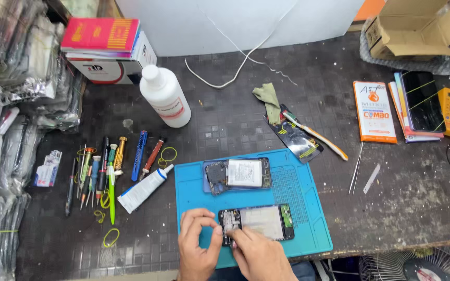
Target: The person disassembles a smartphone on a blue mat, using a screwdriver to remove screws and a metal spudger to pry and disconnect internal components. They remove the battery and a small circuit board, placing them on the mat.
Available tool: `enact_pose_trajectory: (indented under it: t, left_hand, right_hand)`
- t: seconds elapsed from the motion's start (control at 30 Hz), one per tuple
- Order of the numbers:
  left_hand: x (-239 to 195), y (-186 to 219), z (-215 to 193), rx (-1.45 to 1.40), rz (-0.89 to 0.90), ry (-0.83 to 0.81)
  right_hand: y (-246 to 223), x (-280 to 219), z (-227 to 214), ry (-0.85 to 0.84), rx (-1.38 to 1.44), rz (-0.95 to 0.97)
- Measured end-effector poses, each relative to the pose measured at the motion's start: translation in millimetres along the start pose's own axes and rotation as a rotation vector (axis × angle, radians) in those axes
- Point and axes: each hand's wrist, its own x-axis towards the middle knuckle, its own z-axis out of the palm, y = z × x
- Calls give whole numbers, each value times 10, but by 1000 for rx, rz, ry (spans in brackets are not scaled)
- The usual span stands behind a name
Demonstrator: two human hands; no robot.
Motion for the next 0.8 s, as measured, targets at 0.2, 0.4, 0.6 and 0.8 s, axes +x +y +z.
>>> enact_pose_trajectory:
  t: [0.2,0.4,0.6,0.8]
  left_hand:
    - [-82,-88,1,1,-54,-28]
    - [-52,-61,-7,-13,-66,-35]
    - [-34,-44,-13,-3,-46,-38]
    - [-54,-83,-16,7,-45,-39]
  right_hand:
    - [93,-11,58,-3,114,36]
    - [1,24,-46,-30,143,65]
    - [-29,42,-110,-24,139,95]
    - [-63,59,-177,-54,162,127]
